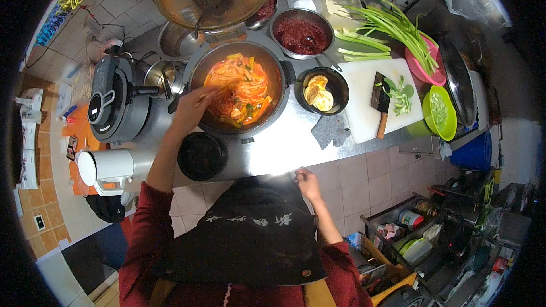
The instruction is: The person stirs a red sauce in a pot, then washes leafy greens in a sink using a yellow basket, and returns to stir the pot before serving the dish into a bowl.
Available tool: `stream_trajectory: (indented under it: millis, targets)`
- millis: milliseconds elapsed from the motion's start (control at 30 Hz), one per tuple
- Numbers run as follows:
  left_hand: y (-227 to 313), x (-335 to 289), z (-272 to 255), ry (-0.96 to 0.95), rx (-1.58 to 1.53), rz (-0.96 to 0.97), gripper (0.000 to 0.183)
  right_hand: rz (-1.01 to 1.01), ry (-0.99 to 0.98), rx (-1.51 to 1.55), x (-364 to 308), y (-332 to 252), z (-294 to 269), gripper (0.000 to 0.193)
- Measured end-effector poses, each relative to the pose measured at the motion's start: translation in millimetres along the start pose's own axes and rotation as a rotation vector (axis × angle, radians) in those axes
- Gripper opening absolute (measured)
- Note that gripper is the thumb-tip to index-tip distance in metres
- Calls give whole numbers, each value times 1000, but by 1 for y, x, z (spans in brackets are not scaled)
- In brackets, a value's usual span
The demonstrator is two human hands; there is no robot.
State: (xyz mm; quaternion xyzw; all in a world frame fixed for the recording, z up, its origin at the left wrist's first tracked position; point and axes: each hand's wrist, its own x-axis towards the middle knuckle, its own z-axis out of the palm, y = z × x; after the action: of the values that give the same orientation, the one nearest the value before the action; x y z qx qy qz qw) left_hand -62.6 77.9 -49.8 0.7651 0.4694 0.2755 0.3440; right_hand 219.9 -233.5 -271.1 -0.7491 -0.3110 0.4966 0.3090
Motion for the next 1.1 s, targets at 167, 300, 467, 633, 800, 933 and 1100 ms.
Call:
stream_trajectory:
  millis: [167, 300, 467, 633, 800, 933, 1100]
  targets:
    - [0, -18, -44, 56, -218, -138, 27, -59, 19, 114, 1, -9, -3, 20]
    - [6, -28, -59, 146, -17, -37, 23, -82, 19, 42, 3, -24, -7, 20]
    - [6, -50, -47, -40, -309, -123, 24, -87, 34, 39, 11, -32, -5, 20]
    - [-5, -43, -44, -39, -392, -169, 27, -81, -19, -9, 13, -24, 3, 21]
    - [-9, -47, -54, 82, -416, -183, 26, -66, -15, -10, 11, -19, 4, 21]
    - [-17, -43, -38, -18, -404, -250, 25, -48, -29, -10, 9, -20, 4, 20]
    - [-32, -27, -35, 220, -263, -93, 23, -60, -24, -48, 8, -23, 5, 21]
